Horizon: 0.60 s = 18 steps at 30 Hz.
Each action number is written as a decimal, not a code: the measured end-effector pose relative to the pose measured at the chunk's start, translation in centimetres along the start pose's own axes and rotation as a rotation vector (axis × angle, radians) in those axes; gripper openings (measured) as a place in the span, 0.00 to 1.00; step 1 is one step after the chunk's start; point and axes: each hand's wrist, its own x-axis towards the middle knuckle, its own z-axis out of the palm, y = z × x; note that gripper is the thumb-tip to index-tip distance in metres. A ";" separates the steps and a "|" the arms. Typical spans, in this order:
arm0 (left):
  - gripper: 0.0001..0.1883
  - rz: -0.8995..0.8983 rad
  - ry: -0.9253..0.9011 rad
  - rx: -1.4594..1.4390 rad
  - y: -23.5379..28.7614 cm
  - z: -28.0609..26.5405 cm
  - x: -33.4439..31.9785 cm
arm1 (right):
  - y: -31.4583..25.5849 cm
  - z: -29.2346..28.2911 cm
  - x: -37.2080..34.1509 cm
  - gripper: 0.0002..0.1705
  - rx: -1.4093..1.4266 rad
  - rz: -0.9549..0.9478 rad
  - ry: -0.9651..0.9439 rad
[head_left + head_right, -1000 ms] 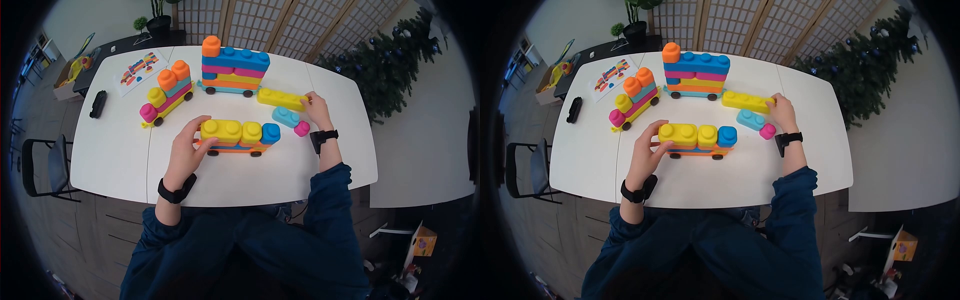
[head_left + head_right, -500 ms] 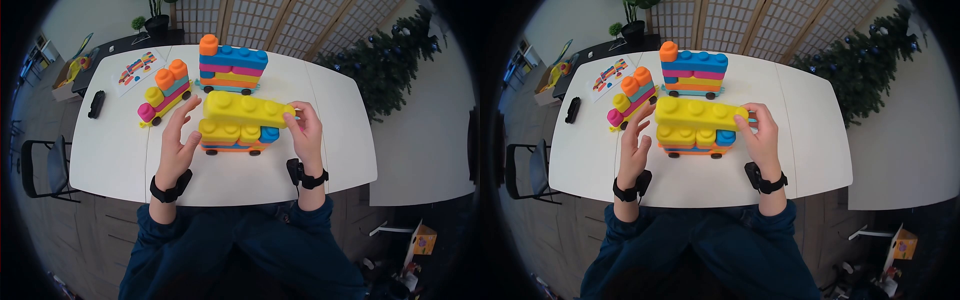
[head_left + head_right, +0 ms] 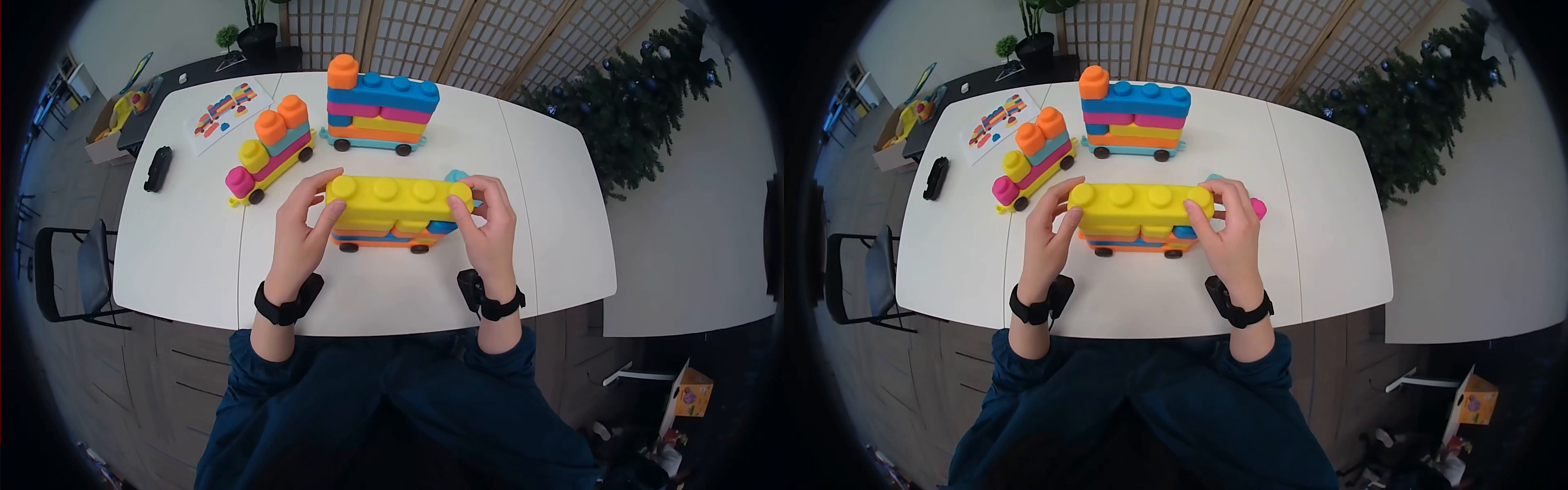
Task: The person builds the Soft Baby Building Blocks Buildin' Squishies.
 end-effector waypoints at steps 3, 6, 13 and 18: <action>0.19 -0.046 -0.036 -0.029 0.0 0.0 0.0 | 0.3 0.3 -0.4 0.15 0.038 0.033 0.005; 0.19 -0.061 -0.040 -0.014 0.1 0.1 -0.1 | 0.9 0.8 -1.1 0.16 0.084 0.051 0.014; 0.19 -0.071 -0.031 -0.001 0.0 0.3 -0.9 | 1.8 1.2 -1.7 0.16 0.081 0.030 0.015; 0.20 -0.057 -0.021 -0.008 -0.4 0.2 -0.9 | 2.9 2.0 -2.2 0.17 0.202 0.043 0.042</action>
